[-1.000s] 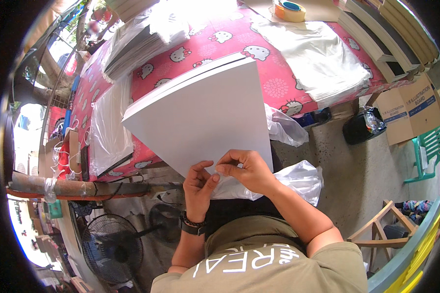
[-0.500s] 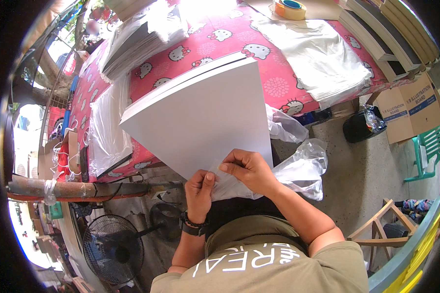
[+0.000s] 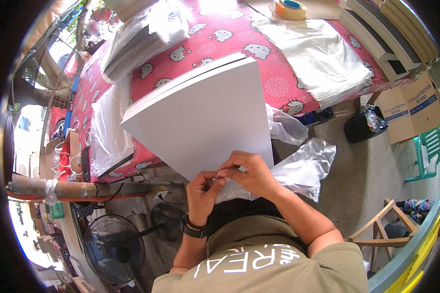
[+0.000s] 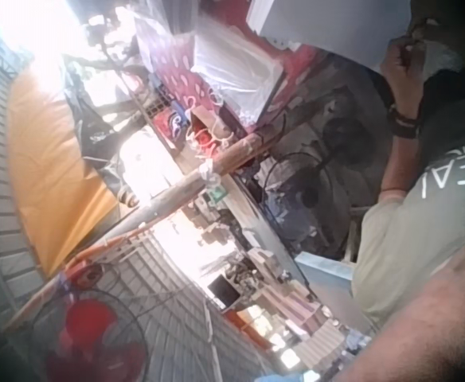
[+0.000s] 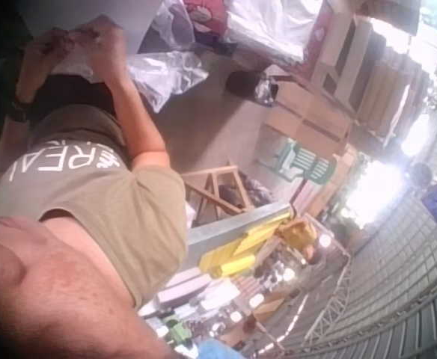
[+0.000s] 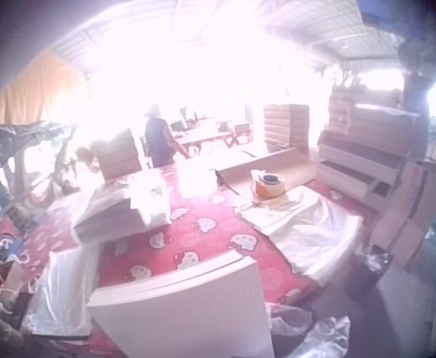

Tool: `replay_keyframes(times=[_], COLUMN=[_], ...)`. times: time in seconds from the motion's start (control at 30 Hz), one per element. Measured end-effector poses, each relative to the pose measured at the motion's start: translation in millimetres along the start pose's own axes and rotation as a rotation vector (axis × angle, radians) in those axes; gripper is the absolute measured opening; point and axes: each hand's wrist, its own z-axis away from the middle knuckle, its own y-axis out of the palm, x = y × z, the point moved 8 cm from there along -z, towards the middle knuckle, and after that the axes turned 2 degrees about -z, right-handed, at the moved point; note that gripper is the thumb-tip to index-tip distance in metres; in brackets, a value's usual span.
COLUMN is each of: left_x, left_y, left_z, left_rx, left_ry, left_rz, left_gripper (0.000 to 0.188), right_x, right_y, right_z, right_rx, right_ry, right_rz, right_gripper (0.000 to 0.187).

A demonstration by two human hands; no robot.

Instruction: The person places black books into plastic sleeves by hand, sliding each book into a sleeve and then setting the sleeved books into a pile.

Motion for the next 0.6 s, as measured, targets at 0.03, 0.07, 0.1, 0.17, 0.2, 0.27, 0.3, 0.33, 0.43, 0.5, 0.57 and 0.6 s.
replay_keyframes(times=[0.03,0.07,0.1,0.17,0.2,0.27,0.3,0.33,0.43,0.5,0.57,0.6], left_x=[0.0,-0.1,-0.8,-3.4,-4.4,-2.2,-1.2,-1.8,-6.5,-9.7,-11.3,-11.8], left_y=[-0.8,-1.5,-2.1,-2.2,-2.0,-1.3,-1.0,-2.8,-11.5,-17.7,-5.8,0.5], left_z=[0.4,1.0,1.6,2.8,3.3,4.9,5.3,5.7,5.8,4.3,1.8,2.0], left_rx=[-0.008,-0.017,-0.025,-0.030,-0.031,-0.034,-0.035,-0.057,-0.123,-0.167,-0.037,0.029], left_ry=[0.008,0.018,0.028,0.047,0.056,0.037,0.027,0.008,-0.006,0.042,0.021,0.010], left_rz=[0.003,0.006,0.009,0.035,0.049,0.050,0.051,0.083,0.146,0.145,0.150,0.154], left_gripper=[0.014,0.014,0.014,0.013,0.013,0.014,0.014,0.014,0.016,0.016,0.017,0.018], right_x=[-1.3,-1.1,-1.6,-5.3,-7.6,-12.4,-14.2,-12.1,-2.8,2.3,1.6,0.1], right_y=[-0.6,-1.6,-2.3,-1.7,-1.7,-0.5,-0.3,1.7,5.6,4.8,-2.8,-5.7], right_z=[0.9,2.0,3.1,5.5,6.7,8.7,9.5,9.6,9.0,10.0,7.2,7.4], right_rx=[-0.008,-0.015,-0.023,-0.034,-0.041,-0.040,-0.041,-0.008,0.100,0.185,0.121,0.088], right_ry=[0.024,0.047,0.070,0.093,0.105,0.137,0.154,0.143,0.093,0.038,0.104,0.137], right_rz=[-0.002,-0.002,-0.003,-0.048,-0.071,-0.089,-0.098,-0.104,-0.050,0.082,-0.036,-0.095], right_gripper=[0.010,0.009,0.008,0.009,0.010,0.011,0.011,0.012,0.013,0.016,0.015,0.015])
